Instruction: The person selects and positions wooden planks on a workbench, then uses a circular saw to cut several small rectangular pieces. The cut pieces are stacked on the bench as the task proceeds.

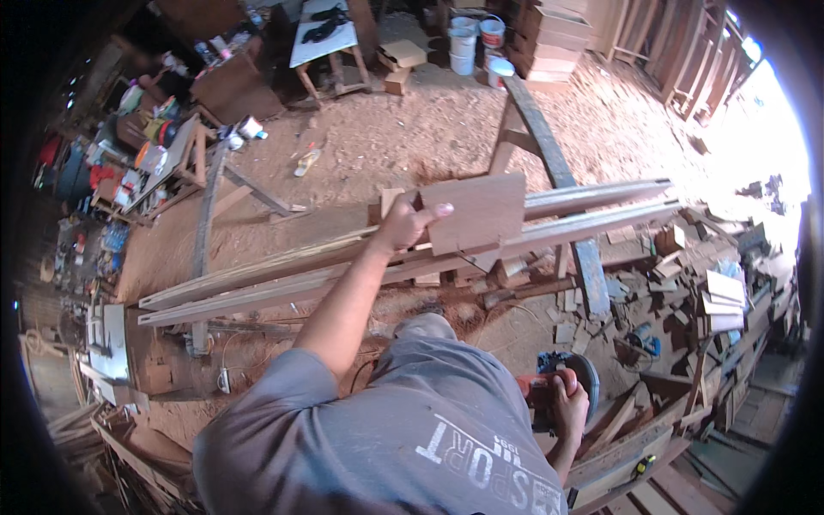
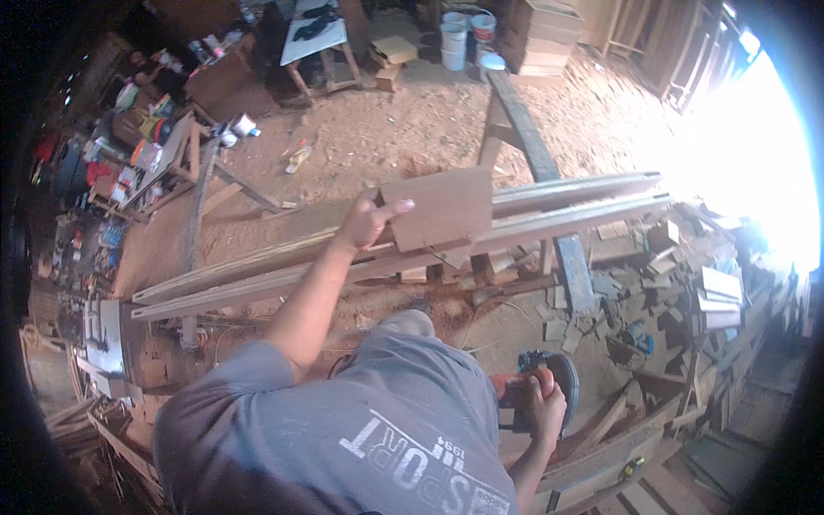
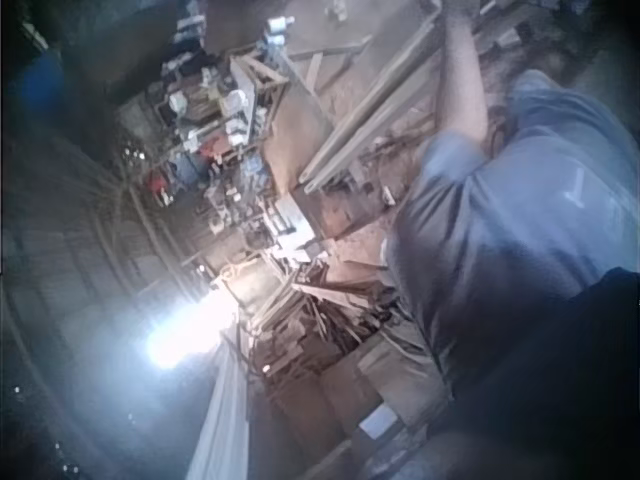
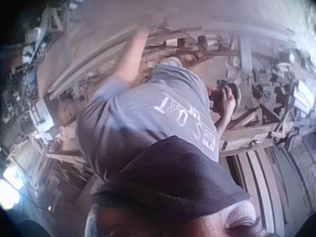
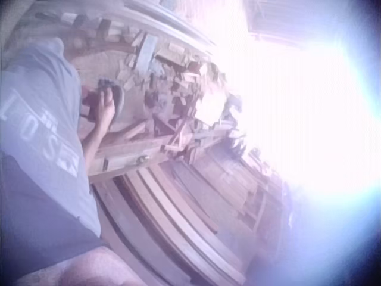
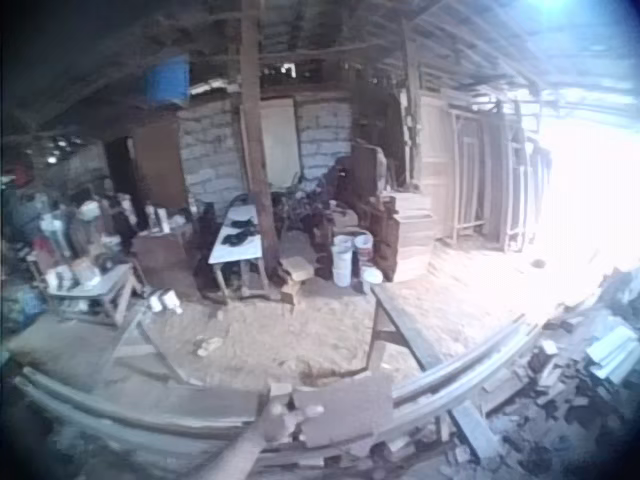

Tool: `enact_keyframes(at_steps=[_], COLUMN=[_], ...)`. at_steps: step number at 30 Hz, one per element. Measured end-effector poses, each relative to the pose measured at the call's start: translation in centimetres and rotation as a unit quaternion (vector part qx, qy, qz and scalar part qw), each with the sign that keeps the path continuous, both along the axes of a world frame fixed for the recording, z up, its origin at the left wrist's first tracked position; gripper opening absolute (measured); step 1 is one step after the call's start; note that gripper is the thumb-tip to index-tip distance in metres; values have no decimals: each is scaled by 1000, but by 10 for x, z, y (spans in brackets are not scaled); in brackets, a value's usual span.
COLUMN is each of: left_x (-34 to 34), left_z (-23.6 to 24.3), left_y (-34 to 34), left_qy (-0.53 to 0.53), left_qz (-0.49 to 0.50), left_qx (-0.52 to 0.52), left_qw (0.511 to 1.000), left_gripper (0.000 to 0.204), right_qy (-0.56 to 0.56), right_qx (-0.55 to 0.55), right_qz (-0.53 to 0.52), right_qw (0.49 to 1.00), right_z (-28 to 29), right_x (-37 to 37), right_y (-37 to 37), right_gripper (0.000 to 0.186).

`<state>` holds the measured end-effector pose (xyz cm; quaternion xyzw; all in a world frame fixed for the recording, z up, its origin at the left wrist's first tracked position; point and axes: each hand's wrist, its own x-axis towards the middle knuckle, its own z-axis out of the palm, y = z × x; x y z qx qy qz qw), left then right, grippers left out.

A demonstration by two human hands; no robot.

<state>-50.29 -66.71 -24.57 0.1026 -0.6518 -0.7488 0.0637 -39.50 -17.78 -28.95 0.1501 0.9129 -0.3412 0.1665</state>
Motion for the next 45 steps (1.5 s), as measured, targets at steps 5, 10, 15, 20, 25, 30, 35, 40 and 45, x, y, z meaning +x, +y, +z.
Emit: enact_keyframes(at_steps=[5, 10, 15, 20, 25, 30, 35, 40, 45], left_x=[-2, 2, 13, 21, 20, 34, 33, 35, 57], left_z=[-14, -21, -29, -41, -58, -62, -74, -70, -72], left_y=[-9, -10, -7, -4, 10, 18, 14, 4, -24], left_qy=[-13, -18, -26, -70, -98, -105, -72, -61, -48], left_qz=[24, 41, 93, 122, 160, 226, 244, 318, 317], left_qx=[55, 123, 194, 235, 357, 383, 410, 420, 388], left_qw=[998, 991, 976, 962, 915, 889, 876, 848, 864], left_gripper=[41, 48, 43, 49, 48, 49, 49, 47, 46], right_qy=[8, 17, 35, 14, -9, -33, -42, -28, -33], right_qx=[-38, -78, -33, -78, -80, -16, -1, 14, 9], right_qz=[5, 11, 23, 44, 29, 19, 6, 6, 10], right_qw=[999, 997, 999, 996, 996, 999, 999, 999, 999], right_z=[12, 13, -13, 3, -23, 10, 12, -4, -7], right_x=[0, 1, 0, -5, -8, -16, -14, -8, -9], right_y=[-12, -18, -7, -13, 4, -14, -11, 1, 6], right_gripper=[40, 38, 38, 41, 44, 48, 51, 40, 39])
